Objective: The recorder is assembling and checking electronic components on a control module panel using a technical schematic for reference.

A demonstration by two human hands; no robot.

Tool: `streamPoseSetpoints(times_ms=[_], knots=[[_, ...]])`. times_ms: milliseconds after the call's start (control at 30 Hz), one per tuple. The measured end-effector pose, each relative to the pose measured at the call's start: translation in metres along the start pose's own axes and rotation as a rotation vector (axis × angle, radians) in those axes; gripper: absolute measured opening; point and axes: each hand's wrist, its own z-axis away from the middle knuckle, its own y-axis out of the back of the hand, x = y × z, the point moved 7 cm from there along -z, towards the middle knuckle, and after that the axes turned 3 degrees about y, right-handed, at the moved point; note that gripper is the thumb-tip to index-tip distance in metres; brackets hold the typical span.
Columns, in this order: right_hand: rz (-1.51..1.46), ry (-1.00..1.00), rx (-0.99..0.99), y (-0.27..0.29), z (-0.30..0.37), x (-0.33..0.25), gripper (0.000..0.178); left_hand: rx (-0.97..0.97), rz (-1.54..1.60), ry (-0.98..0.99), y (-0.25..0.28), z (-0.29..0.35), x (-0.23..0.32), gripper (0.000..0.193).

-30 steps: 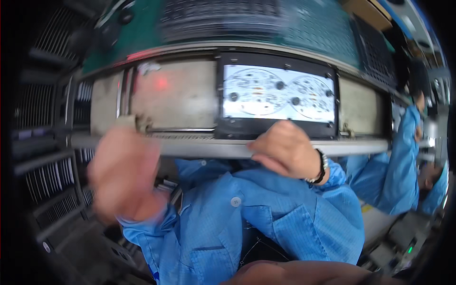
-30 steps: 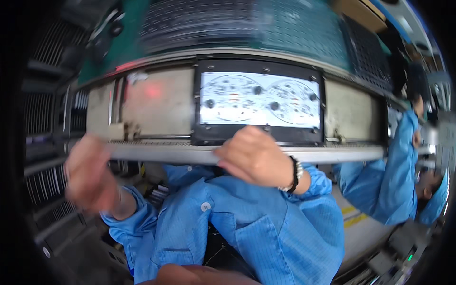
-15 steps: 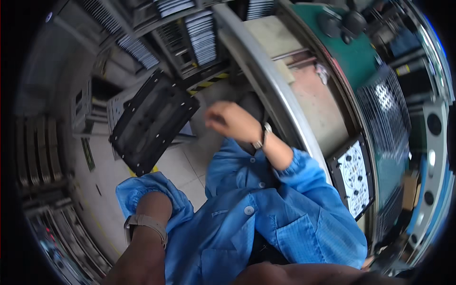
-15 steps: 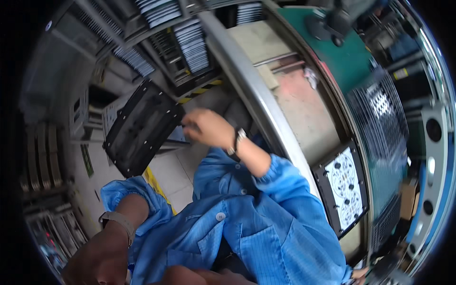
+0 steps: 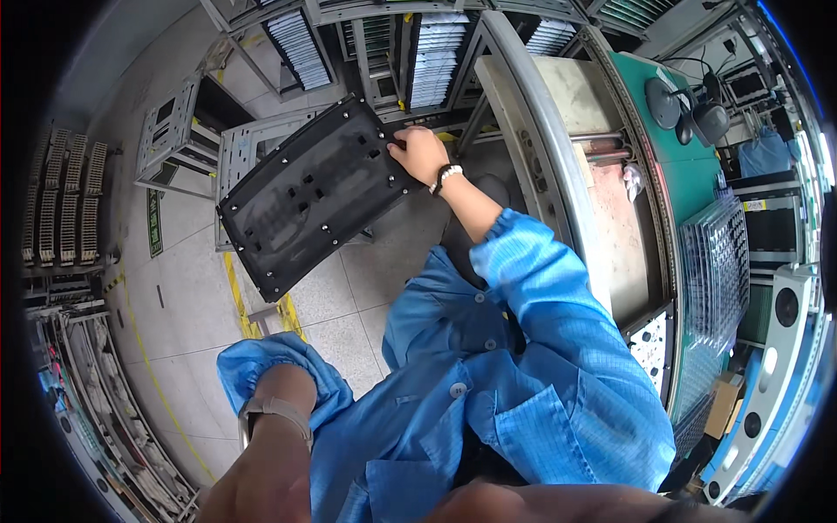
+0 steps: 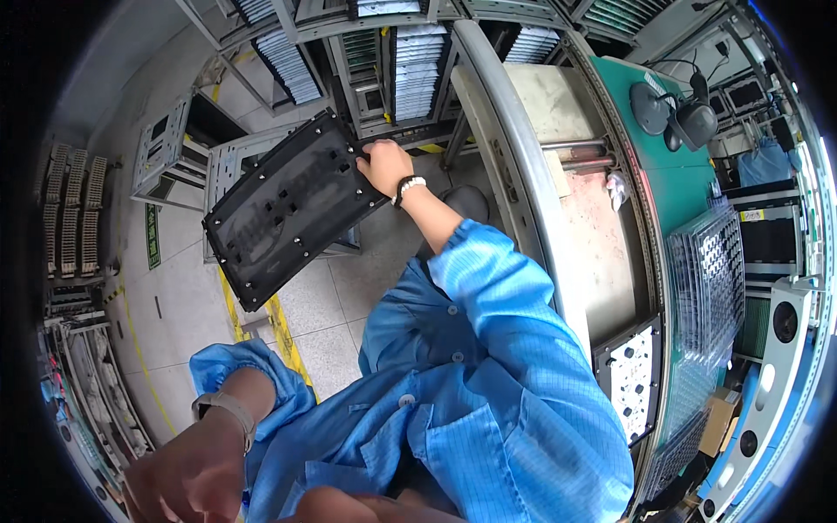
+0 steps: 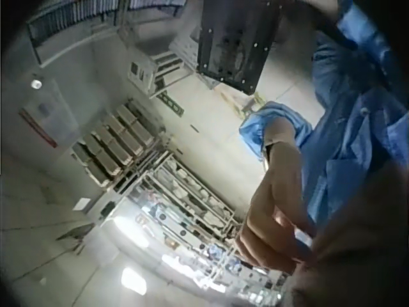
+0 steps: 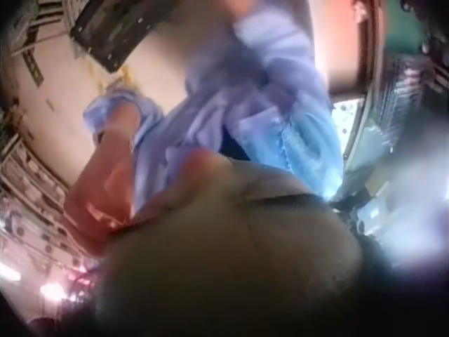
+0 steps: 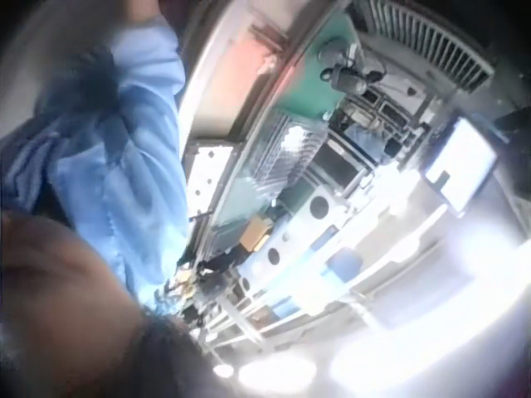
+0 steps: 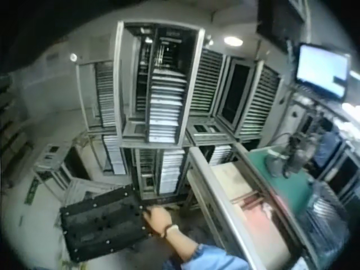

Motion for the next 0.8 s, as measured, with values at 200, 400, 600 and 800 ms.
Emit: streamPoseSetpoints(times_ms=[200, 400, 600, 800], knots=[[-0.509, -0.231, 0.084, 0.058, 0.04, -0.025, 0.025, -0.099, -0.389, 0.676, 0.069, 0.044, 0.037, 0.051], [-0.768, -0.332, 0.142, 0.072, 0.082, -0.04, 0.023, -0.04, -1.955, 1.945, 0.295, 0.234, 0.184, 0.054], [-0.885, -0.374, 0.206, 0.08, 0.108, -0.032, 0.025, 0.897, -1.146, 2.047, 0.261, 0.313, 0.209, 0.052], [-0.869, -0.305, 0.26, 0.12, 0.142, -0.039, 0.027, 0.989, -0.974, 2.035, 0.248, 0.281, 0.215, 0.048]])
